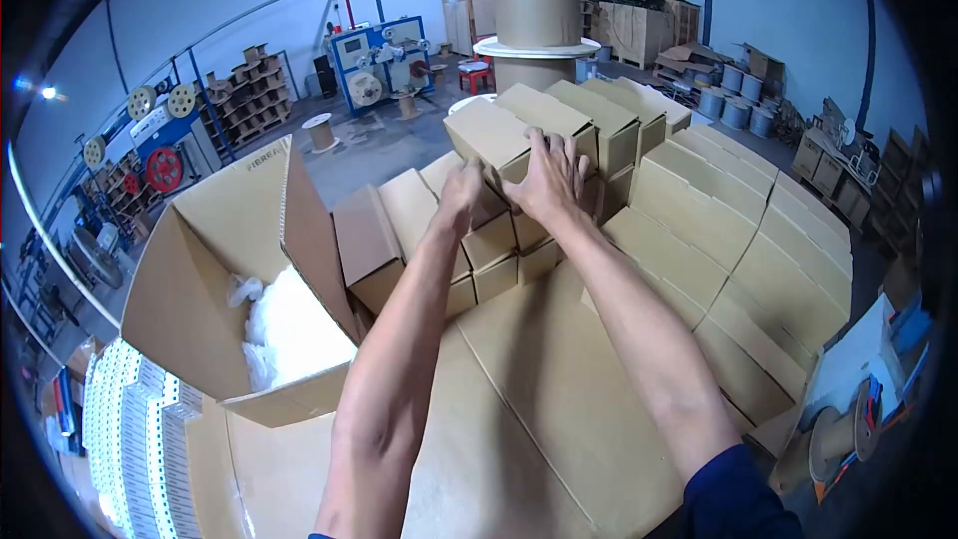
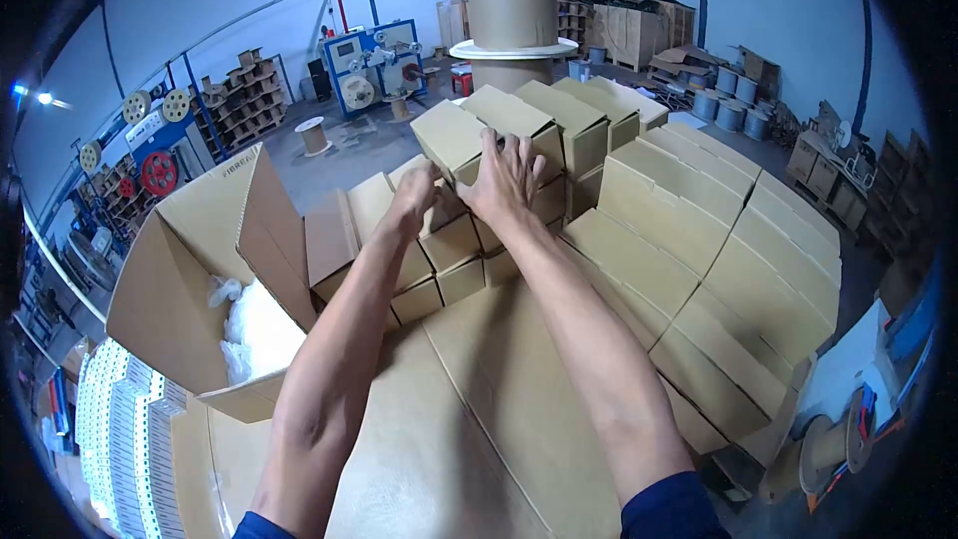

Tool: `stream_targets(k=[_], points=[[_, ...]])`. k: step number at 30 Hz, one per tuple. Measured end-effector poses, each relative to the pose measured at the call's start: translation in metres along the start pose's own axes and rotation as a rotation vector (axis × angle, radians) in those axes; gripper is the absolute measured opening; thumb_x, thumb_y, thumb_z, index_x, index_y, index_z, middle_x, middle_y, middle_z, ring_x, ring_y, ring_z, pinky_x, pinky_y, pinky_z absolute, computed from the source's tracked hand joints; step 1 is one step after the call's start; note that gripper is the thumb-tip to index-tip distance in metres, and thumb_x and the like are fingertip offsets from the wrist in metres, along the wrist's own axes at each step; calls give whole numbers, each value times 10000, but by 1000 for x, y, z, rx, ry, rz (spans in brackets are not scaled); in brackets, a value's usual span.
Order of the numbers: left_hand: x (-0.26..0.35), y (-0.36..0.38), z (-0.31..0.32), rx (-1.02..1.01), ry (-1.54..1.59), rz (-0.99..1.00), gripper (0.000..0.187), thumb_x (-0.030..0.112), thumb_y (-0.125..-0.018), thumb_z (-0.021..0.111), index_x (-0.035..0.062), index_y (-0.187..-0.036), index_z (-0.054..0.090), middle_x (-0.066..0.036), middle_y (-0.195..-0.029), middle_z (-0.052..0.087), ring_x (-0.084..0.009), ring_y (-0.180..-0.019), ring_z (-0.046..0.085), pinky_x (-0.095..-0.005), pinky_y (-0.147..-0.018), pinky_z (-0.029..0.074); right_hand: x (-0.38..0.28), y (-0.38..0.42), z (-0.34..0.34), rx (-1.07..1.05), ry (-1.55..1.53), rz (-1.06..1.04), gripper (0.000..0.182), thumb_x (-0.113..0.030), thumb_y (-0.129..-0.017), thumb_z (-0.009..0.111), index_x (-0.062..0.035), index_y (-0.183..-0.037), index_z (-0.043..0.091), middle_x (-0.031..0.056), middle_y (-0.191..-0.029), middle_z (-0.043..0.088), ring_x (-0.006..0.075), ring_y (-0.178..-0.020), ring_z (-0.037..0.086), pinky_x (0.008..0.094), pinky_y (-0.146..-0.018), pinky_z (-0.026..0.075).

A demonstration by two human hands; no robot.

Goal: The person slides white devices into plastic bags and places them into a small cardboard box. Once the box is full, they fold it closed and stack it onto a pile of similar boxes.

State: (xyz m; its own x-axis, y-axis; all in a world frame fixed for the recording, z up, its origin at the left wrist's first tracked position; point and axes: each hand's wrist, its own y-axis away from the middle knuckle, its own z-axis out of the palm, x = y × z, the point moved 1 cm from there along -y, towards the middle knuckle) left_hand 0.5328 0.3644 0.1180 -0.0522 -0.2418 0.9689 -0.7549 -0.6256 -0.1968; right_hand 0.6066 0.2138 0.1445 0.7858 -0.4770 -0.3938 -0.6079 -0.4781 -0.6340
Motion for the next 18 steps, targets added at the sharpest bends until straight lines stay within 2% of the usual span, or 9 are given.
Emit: stream_targets(k=[2, 3, 6, 7, 10, 12, 14, 16, 18], points=[[5, 4, 13, 75, 78, -114, 744, 511, -1029, 490, -23, -1540, 403, -210, -1469, 544, -320, -1285, 573, -463, -1102, 422, 0, -3, 7, 111, -97, -50, 808, -297, -677, 906, -88, -1339, 493, 189, -1302, 543, 391, -1308, 449, 583, -1083, 369], [10, 4, 11, 4, 148, -95, 805, 591, -1033, 468, -3, -1564, 354, -196, -1592, 404, -362, -1370, 496, -502, -1144, 379, -1, -4, 8, 153, -164, -70, 803, -286, -673, 905, -80, -1331, 494, 194, -1287, 545, 396, -1282, 465, 569, -1079, 378], [27, 11, 21, 190, 408, -167, 746, 534, -1050, 468, 27, -1577, 320, -219, -1469, 538, -318, -1323, 546, -452, -1094, 424, -12, -8, 5, 313, -276, -179, 786, -240, -660, 897, -47, -1302, 487, 216, -1226, 549, 411, -1200, 500, 537, -1057, 402], [36, 15, 20, 169, 500, -109, 782, 541, -1040, 493, 68, -1607, 235, -178, -1477, 526, -321, -1285, 570, -493, -1036, 469, -18, -7, 0, 345, -280, -209, 789, -234, -657, 895, -42, -1302, 482, 218, -1224, 549, 414, -1202, 498, 537, -1058, 401], [53, 2, 13, 217, 540, 129, 753, 505, -1030, 539, 77, -1589, 272, -150, -1437, 549, -313, -1259, 584, -519, -978, 501, -38, 11, -25, 377, -357, -196, 786, -215, -658, 879, -27, -1290, 451, 242, -1265, 507, 446, -1241, 468, 539, -1088, 378], [65, -15, -5, 69, 663, 141, 639, 348, -1019, 575, 98, -1550, 323, -134, -1353, 605, -219, -1176, 637, -385, -917, 548, -50, 36, -50, 498, -360, -309, 788, -206, -645, 886, -31, -1277, 449, 248, -1265, 486, 439, -1242, 464, 541, -1091, 376], [103, 6, -18, -12, 680, 242, 533, 333, -1011, 568, 101, -1463, 408, -115, -1285, 636, -196, -1083, 675, -360, -857, 582, -60, 76, -75, 567, -318, -339, 801, -197, -627, 897, -34, -1269, 448, 239, -1249, 484, 427, -1245, 455, 535, -1079, 383], [119, 17, -33, -36, 622, 93, 367, 301, -1019, 563, 96, -1321, 530, -88, -1155, 657, -174, -1011, 681, -341, -837, 584, -64, 115, -87, 555, -389, -308, 844, -184, -595, 925, -46, -1271, 439, 222, -1257, 462, 406, -1215, 458, 510, -1047, 393], [133, 61, -30, -74, 492, 162, 327, 281, -1018, 572, 89, -1282, 559, -72, -1096, 659, -159, -1008, 669, -306, -860, 558, -60, 152, -100, 402, -512, -302, 932, -252, -606, 961, -46, -1322, 400, 221, -1269, 451, 389, -1203, 458, 506, -1023, 401]])
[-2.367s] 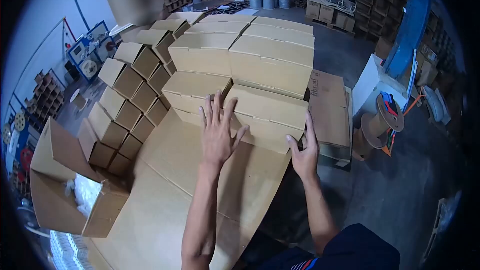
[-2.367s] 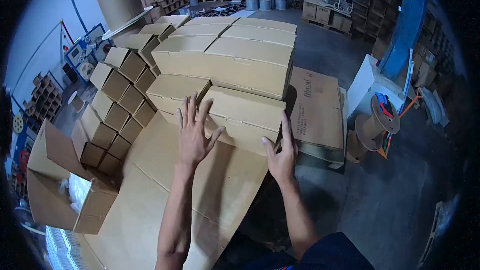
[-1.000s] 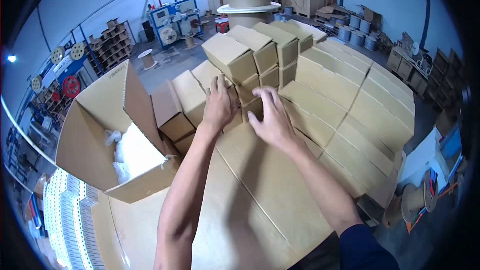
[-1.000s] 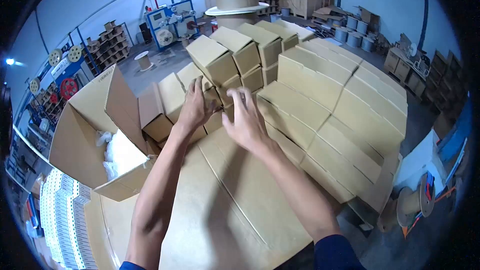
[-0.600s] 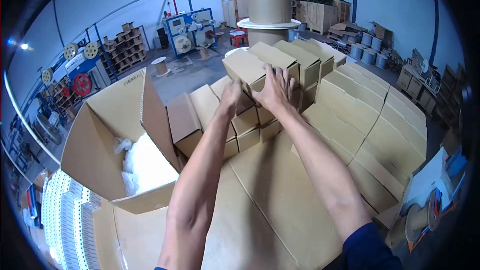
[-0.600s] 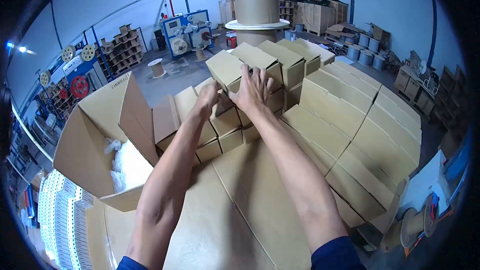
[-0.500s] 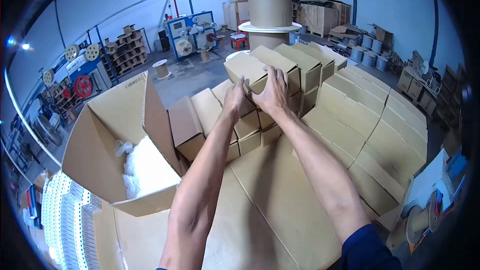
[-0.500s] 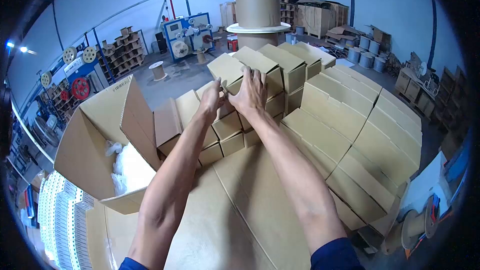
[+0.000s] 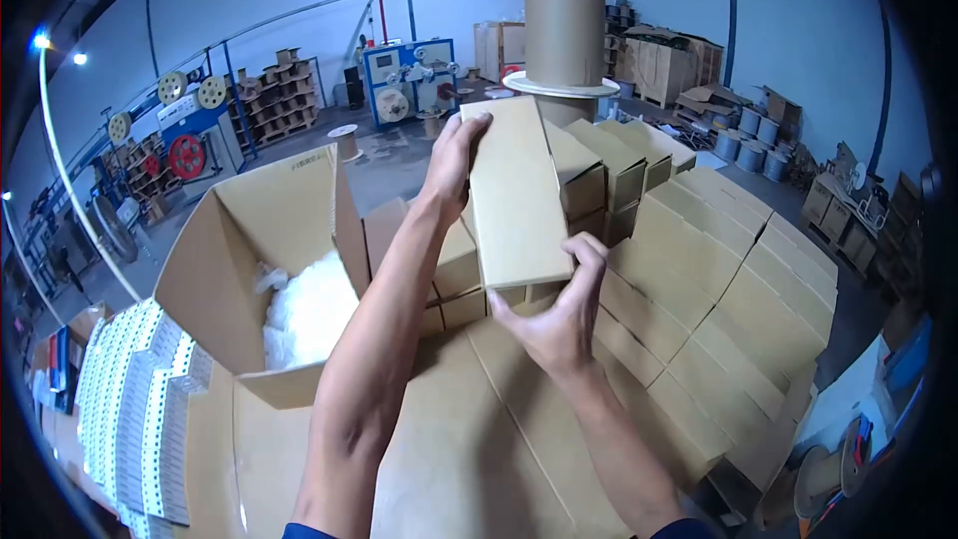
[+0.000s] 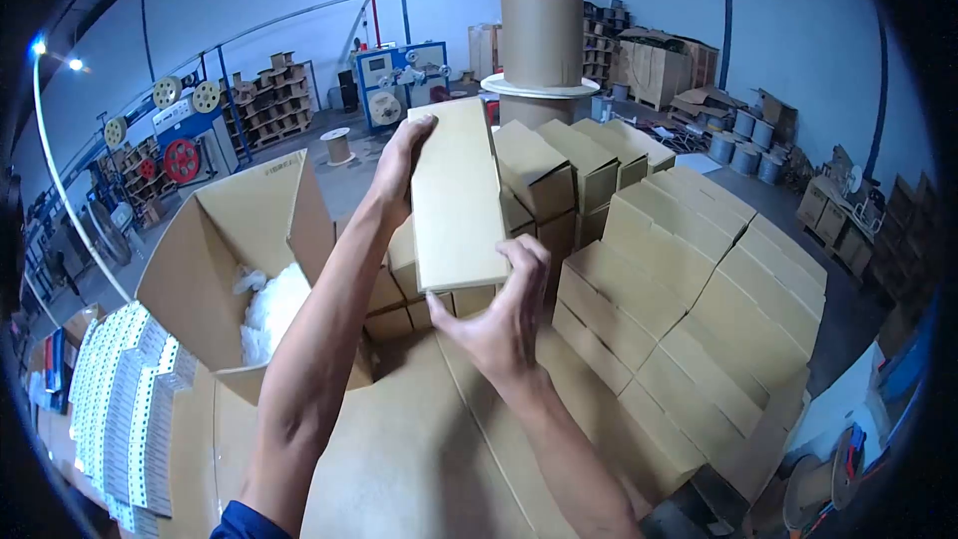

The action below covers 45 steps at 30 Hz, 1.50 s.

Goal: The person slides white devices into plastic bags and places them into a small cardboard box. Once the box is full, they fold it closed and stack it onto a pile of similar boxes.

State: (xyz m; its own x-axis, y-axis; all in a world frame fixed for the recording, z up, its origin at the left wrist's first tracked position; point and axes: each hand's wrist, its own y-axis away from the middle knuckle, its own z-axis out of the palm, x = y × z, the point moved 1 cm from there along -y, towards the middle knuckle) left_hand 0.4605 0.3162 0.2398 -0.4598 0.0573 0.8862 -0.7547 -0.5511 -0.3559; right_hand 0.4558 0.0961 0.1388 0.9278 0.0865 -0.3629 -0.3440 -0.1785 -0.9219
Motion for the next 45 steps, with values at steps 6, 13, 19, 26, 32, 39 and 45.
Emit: stream_targets(k=[6, 13, 19, 26, 32, 39, 45], points=[[5, 186, 2, -380, -345, -188, 722, 419, -1022, 599, 39, -1589, 365, -184, -1572, 446, -278, -1455, 418, -392, -1191, 335, -25, 73, -102, -360, -647, 385, 1202, -393, -672, 951, -68, -1556, 204, 191, -1543, 316, 337, -1335, 445, 471, -1000, 435], [-57, 331, -33, -702, -456, -399, 1194, 546, -911, 743, 26, -1645, -42, -230, -1669, 235, -368, -1421, 466, -470, -1197, 357, -34, 162, -96, -1012, -831, 283, 1458, -178, -539, 1007, -149, -1656, 70, 131, -1695, 190, 342, -1515, 322, 468, -1232, 315], [-44, 379, -70, -669, -841, -481, 1101, 551, -843, 808, 23, -1614, 225, -246, -1624, 337, -400, -1354, 537, -487, -1114, 458, -77, 235, -91, -962, -890, 683, 1383, -98, -561, 997, -94, -1639, 131, 146, -1547, 402, 267, -1432, 415, 409, -1217, 327], [33, 503, -106, -483, -1109, -177, 1216, 430, -574, 990, 90, -1567, 374, -212, -1516, 459, -406, -1392, 472, -480, -1165, 422, -73, 278, -112, -990, -471, 635, 1246, -299, -554, 1031, -20, -1547, 332, 200, -1490, 486, 348, -1399, 476, 446, -1175, 408], [5, 561, -116, -126, -883, -184, 840, 405, -638, 958, 54, -1341, 660, -176, -1417, 609, -336, -1313, 589, -464, -1132, 445, -69, 287, -126, -1117, -214, 247, 1220, -349, -528, 1019, 19, -1497, 375, 212, -1475, 483, 400, -1430, 415, 476, -1202, 364], [11, 576, -76, -55, -928, -92, 637, 182, -761, 895, 5, -1326, 661, -183, -1419, 609, -288, -1235, 640, -384, -1023, 535, -74, 288, -130, -1091, -313, 352, 1225, -342, -507, 1021, 4, -1502, 396, 202, -1461, 488, 397, -1424, 397, 467, -1210, 339], [-17, 579, -102, 355, -680, -260, 243, 180, -1030, 627, -51, -1049, 699, -64, -891, 718, -134, -864, 656, -289, -805, 526, -79, 275, -128, -1182, -331, 341, 1237, -394, -478, 1018, 3, -1479, 410, 208, -1453, 492, 412, -1431, 392, 507, -1270, 221]])
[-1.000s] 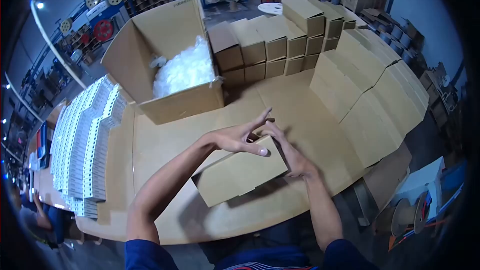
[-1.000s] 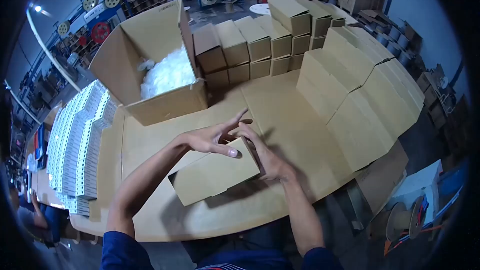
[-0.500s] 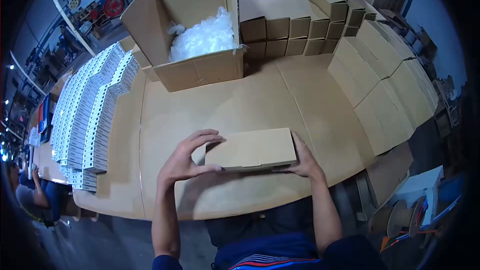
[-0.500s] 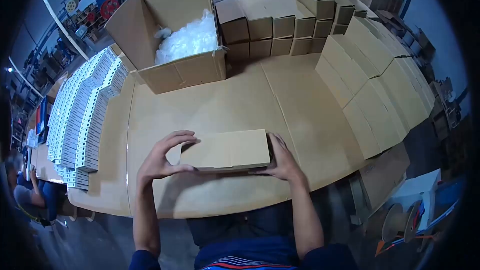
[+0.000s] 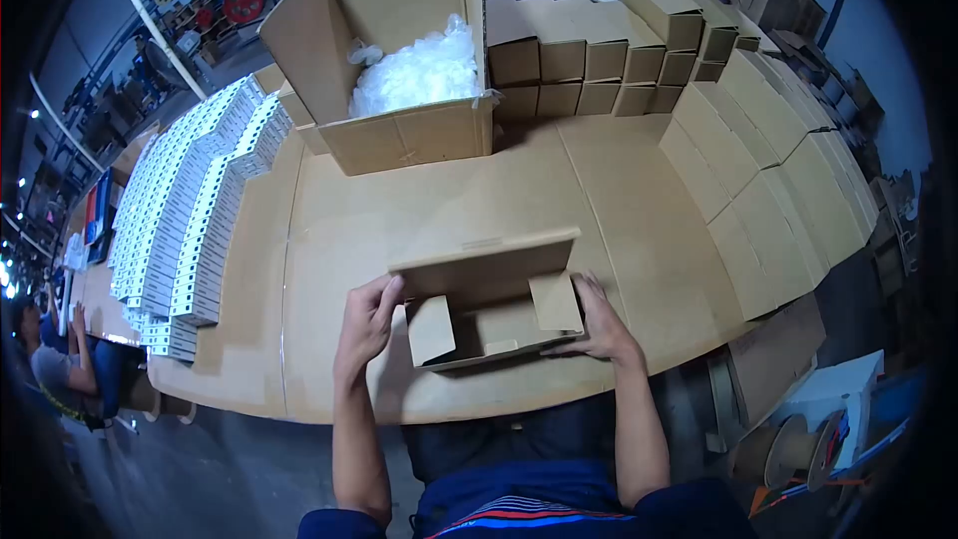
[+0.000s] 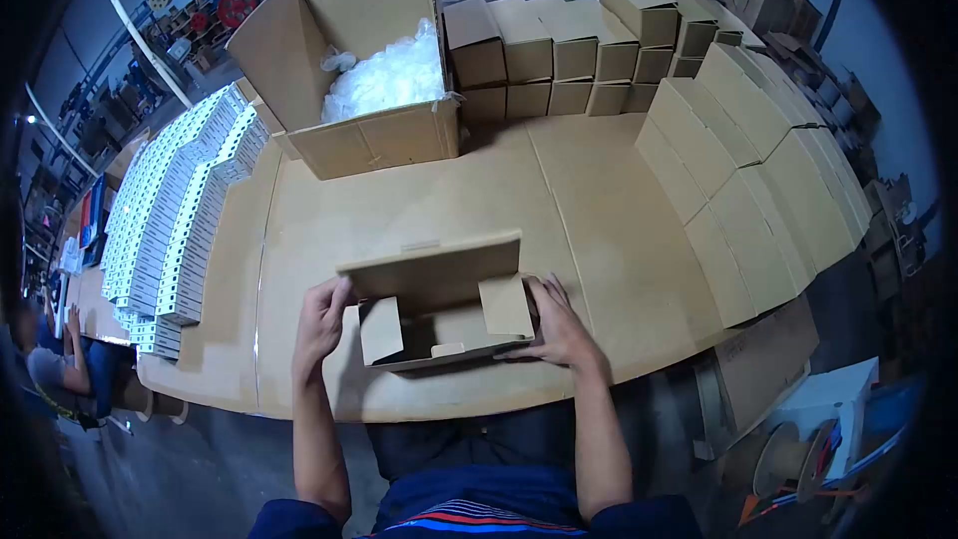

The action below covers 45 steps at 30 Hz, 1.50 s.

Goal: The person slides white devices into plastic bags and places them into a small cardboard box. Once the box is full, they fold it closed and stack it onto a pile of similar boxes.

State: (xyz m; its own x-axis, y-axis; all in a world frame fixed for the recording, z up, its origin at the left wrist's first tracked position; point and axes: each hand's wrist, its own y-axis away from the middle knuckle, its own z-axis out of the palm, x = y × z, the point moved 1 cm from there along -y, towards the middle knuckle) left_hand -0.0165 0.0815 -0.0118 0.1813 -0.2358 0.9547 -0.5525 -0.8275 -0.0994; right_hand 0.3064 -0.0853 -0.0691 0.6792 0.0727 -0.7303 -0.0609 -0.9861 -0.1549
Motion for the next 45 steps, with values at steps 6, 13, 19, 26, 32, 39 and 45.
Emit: stream_targets(k=[6, 13, 19, 26, 32, 39, 45], points=[[-43, -11, 26, 124, 510, -416, 281, 257, -1059, 605, 23, -938, 702, 12, -812, 668, -55, -730, 586, -234, -682, 481, 2, -1, -1, -59, 38, 16, 1310, -372, -481, 1022, 20, -1523, 331, 231, -1481, 464, 423, -1454, 358, 508, -1279, 216], [-26, 4, 30, 274, 469, -222, 443, 264, -1058, 598, -37, -1373, 514, -122, -1260, 625, -144, -1101, 594, -298, -892, 511, -15, 4, -11, 33, -351, 19, 1379, -387, -495, 1027, -9, -1577, 260, 244, -1552, 407, 403, -1507, 303, 469, -1261, 250], [45, 60, 56, 359, -323, 5, 931, 214, -864, 806, 9, -1586, 256, -249, -1531, 407, -319, -1387, 461, -442, -1156, 382, -82, 1, -34, 80, -164, 83, 908, -297, -734, 908, -111, -1499, 454, 272, -1593, 331, 419, -1479, 365, 469, -1187, 371], [22, 48, 69, 309, -138, 26, 968, 48, -772, 683, -50, -1602, 195, -258, -1613, 329, -349, -1515, 316, -427, -1246, 248, -100, -17, -4, 238, -62, 134, 659, -133, -820, 746, -63, -1424, 492, 270, -1469, 460, 454, -1404, 425, 455, -1166, 387], [-5, 4, 70, 438, 468, 113, 761, 373, -969, 380, -99, -1560, 302, -239, -1591, 386, -329, -1515, 323, -421, -1258, 197, -66, -49, 2, 385, -622, 67, 559, -131, -917, 432, 84, -1433, 444, 185, -1453, 498, 264, -1434, 404, 366, -1231, 243], [-51, -128, 41, 544, 617, 149, 668, 356, -1076, 163, -87, -1532, 367, -204, -1548, 475, -295, -1463, 403, -391, -1239, 257, 1, -182, -1, 416, -700, 44, 510, -169, -982, 357, 38, -1438, 454, 148, -1456, 488, 255, -1430, 399, 358, -1216, 255], [-80, -205, 22, 641, 614, 159, 676, 368, -1100, 109, -83, -1475, 446, -205, -1425, 595, -291, -1353, 520, -403, -1179, 369, 20, -255, 1, 568, -889, 16, 519, -209, -995, 335, -27, -1468, 441, 142, -1448, 512, 247, -1389, 439, 379, -1196, 292]])
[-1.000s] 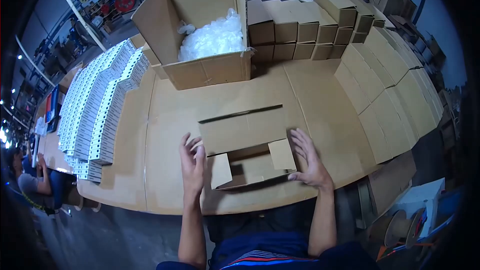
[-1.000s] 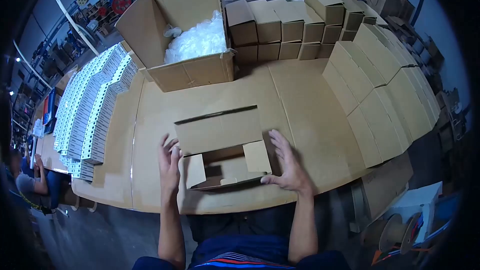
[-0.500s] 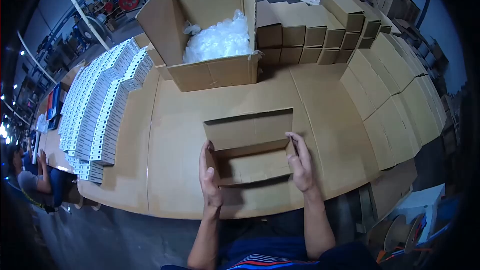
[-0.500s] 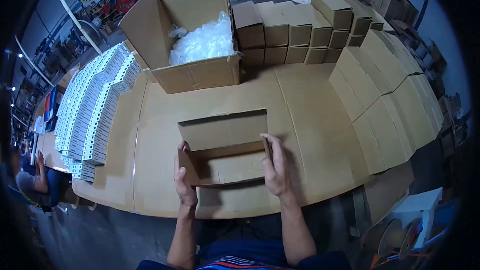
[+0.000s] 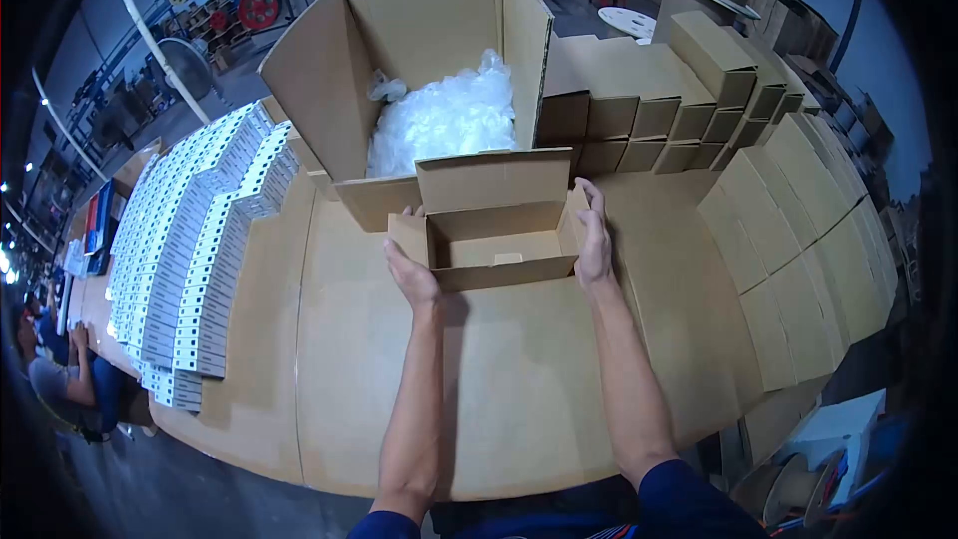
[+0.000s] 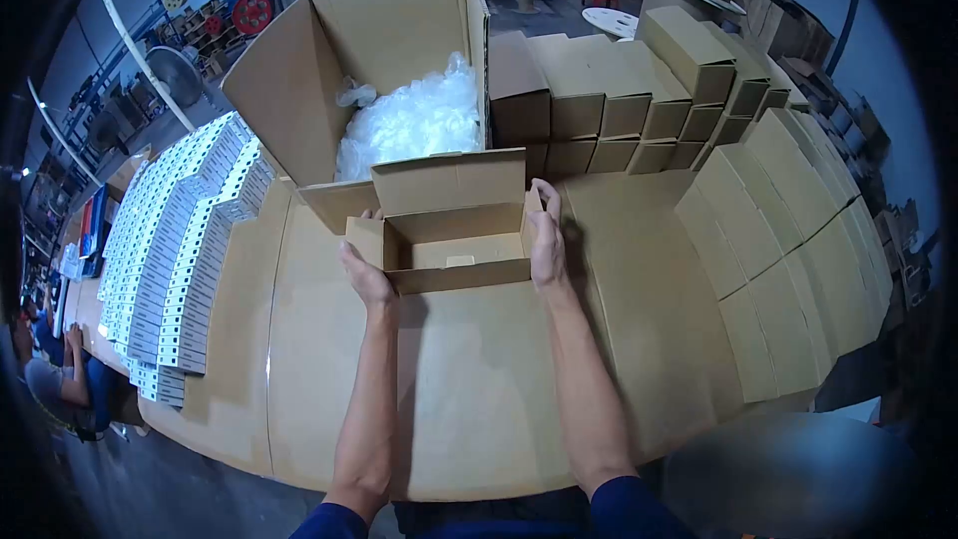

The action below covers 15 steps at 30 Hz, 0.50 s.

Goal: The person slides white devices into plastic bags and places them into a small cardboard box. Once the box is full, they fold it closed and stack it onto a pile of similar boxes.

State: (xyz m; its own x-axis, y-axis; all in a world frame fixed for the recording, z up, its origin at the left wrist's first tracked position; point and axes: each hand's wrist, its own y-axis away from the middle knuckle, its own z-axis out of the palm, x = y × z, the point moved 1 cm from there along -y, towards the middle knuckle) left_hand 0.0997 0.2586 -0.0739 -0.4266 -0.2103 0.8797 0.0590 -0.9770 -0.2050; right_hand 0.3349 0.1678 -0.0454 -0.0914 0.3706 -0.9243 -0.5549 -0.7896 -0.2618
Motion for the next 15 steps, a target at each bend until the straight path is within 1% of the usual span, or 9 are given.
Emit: stream_targets(k=[2, 3, 5, 6, 8, 10, 11, 14, 15], points=[[-6, -7, 0, 38, 13, -3, 667, 366, -1108, 119, -84, -1463, 462, -206, -1422, 596, -289, -1337, 530, -410, -1171, 378, 9, -12, -8, 20, -39, 15, 521, -214, -992, 350, -18, -1464, 449, 140, -1462, 485, 250, -1397, 420, 380, -1202, 283], [-4, -5, -2, 54, 101, -60, 616, 338, -1124, 177, -87, -1452, 479, -199, -1428, 588, -278, -1350, 515, -395, -1177, 358, 9, -13, -10, 31, -60, 27, 522, -217, -991, 357, -14, -1462, 453, 139, -1470, 471, 251, -1401, 411, 381, -1205, 279], [-2, -3, -8, 106, 1, -95, 595, 330, -1129, 200, -86, -1464, 462, -197, -1464, 548, -275, -1372, 493, -381, -1180, 342, 6, -11, -16, 1, -136, 126, 534, -219, -988, 360, -12, -1472, 450, 154, -1480, 467, 258, -1402, 413, 370, -1199, 290], [0, -1, -10, 133, -48, -111, 585, 326, -1131, 211, -85, -1469, 453, -196, -1481, 529, -273, -1383, 481, -373, -1181, 334, 5, -11, -16, 20, -44, 92, 531, -214, -990, 365, -12, -1474, 448, 159, -1472, 477, 254, -1394, 422, 368, -1192, 298], [36, 19, 5, 222, -337, 195, 435, 195, -1079, 451, -64, -1427, 471, -173, -1357, 538, -266, -1271, 517, -367, -1113, 366, 3, -13, -17, 63, 140, 20, 525, -205, -994, 375, -14, -1478, 444, 168, -1456, 497, 247, -1377, 440, 365, -1179, 316], [60, 43, 18, 321, -885, 675, 430, 132, -1025, 544, -42, -1412, 478, -114, -1188, 577, -225, -1120, 558, -347, -1016, 424, -7, -9, -16, 46, 256, -9, 496, -170, -1004, 421, -28, -1479, 442, 167, -1429, 535, 264, -1323, 497, 375, -1139, 368], [76, 54, 26, 190, -889, 832, 392, 53, -905, 686, -3, -1280, 588, -115, -1132, 628, -265, -1060, 603, -386, -963, 479, -13, -9, -14, 34, 314, -27, 485, -152, -1010, 444, -35, -1480, 440, 166, -1416, 555, 273, -1296, 526, 379, -1120, 394], [78, 58, 43, -493, -1052, 766, 321, 28, -863, 721, 40, -1178, 660, -112, -1068, 661, -312, -1014, 635, -446, -922, 513, -15, -9, -15, 19, 506, -78, 457, -146, -1030, 483, -35, -1472, 444, 206, -1403, 589, 350, -1257, 591, 425, -1066, 458], [75, 57, 45, -527, -1090, 679, 304, 14, -845, 727, 43, -1142, 671, -114, -1072, 665, -322, -1024, 637, -466, -938, 512, -16, -8, -16, 15, 568, -88, 455, -150, -1033, 483, -31, -1470, 445, 218, -1399, 590, 367, -1263, 590, 438, -1062, 461]])
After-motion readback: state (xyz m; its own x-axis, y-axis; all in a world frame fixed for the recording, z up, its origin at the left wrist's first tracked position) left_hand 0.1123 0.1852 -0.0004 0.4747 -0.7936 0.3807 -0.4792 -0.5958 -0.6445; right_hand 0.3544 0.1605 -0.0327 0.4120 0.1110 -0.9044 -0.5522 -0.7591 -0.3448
